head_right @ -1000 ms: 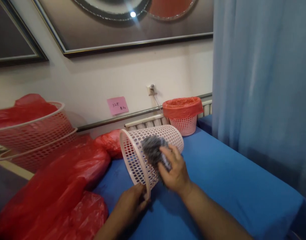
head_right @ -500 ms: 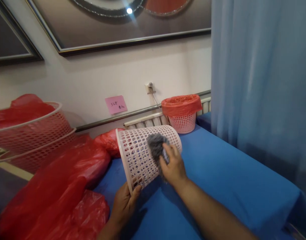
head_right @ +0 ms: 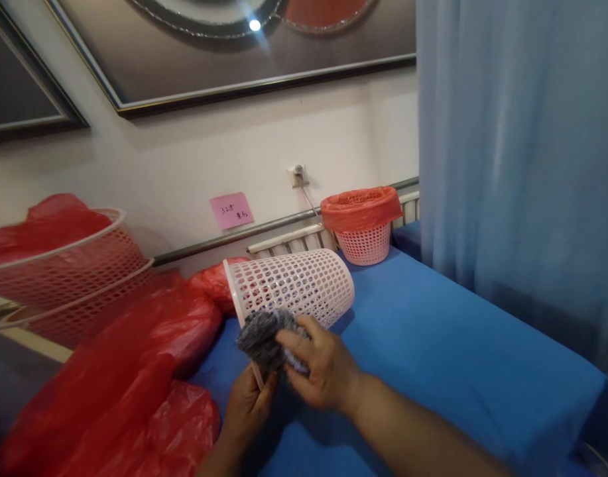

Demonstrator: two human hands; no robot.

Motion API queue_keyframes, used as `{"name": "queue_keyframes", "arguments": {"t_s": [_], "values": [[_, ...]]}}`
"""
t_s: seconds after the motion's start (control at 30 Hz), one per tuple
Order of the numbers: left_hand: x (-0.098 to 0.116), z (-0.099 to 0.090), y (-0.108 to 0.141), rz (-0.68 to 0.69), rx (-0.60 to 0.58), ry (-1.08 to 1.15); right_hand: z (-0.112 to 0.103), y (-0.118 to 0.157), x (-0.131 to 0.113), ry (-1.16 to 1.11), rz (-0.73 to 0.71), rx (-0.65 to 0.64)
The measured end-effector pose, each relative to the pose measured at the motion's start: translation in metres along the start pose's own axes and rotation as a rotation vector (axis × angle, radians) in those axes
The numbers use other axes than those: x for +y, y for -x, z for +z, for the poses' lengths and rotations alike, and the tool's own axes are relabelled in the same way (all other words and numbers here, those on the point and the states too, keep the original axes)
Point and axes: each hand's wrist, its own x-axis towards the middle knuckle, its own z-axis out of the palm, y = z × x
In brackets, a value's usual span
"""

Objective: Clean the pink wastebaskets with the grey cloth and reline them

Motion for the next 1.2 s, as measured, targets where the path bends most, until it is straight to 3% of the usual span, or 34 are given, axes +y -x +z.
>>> {"name": "queue_keyframes", "arguments": {"t_s": [0.07,0.17,0.27,0.37,0.5,0.57,0.63,0.77,0.83,0.9,1.0,1.1,1.2], "values": [[0.002,0.001,0.000,-0.038,-0.010,0.017,-0.010,-0.007,0.027,0.080,0.216,0.127],[0.004,0.003,0.001,-0.085,-0.035,0.035,-0.034,-0.020,0.085,0.173,0.682,0.354],[0.003,0.004,0.001,-0.077,-0.061,0.036,-0.049,-0.028,0.115,0.200,0.852,0.439],[0.001,0.005,0.001,-0.061,-0.054,0.028,-0.039,-0.024,0.091,0.187,0.724,0.412],[-0.001,0.005,0.000,-0.003,-0.062,0.004,-0.013,-0.010,0.022,0.048,0.133,0.142],[-0.001,0.004,-0.001,0.026,-0.081,-0.006,-0.008,-0.006,0.006,0.014,-0.031,0.041],[-0.001,0.004,-0.003,0.023,-0.102,-0.017,-0.012,-0.007,0.014,0.067,0.030,0.089],[-0.004,0.005,-0.005,-0.031,-0.164,-0.032,-0.035,-0.022,0.067,0.202,0.544,0.380],[-0.005,0.005,-0.006,-0.039,-0.214,-0.058,-0.044,-0.027,0.082,0.204,0.695,0.464],[-0.001,0.004,-0.006,-0.030,-0.284,-0.091,-0.045,-0.027,0.077,0.202,0.621,0.485],[0.012,0.001,-0.006,-0.008,-0.286,-0.117,-0.034,-0.017,0.040,0.185,0.242,0.352],[0.026,-0.006,-0.003,0.028,-0.070,-0.052,-0.018,-0.005,0.001,0.100,-0.059,0.136],[0.032,-0.013,-0.001,0.056,0.090,0.032,-0.010,0.000,-0.015,0.044,-0.174,0.056]]}}
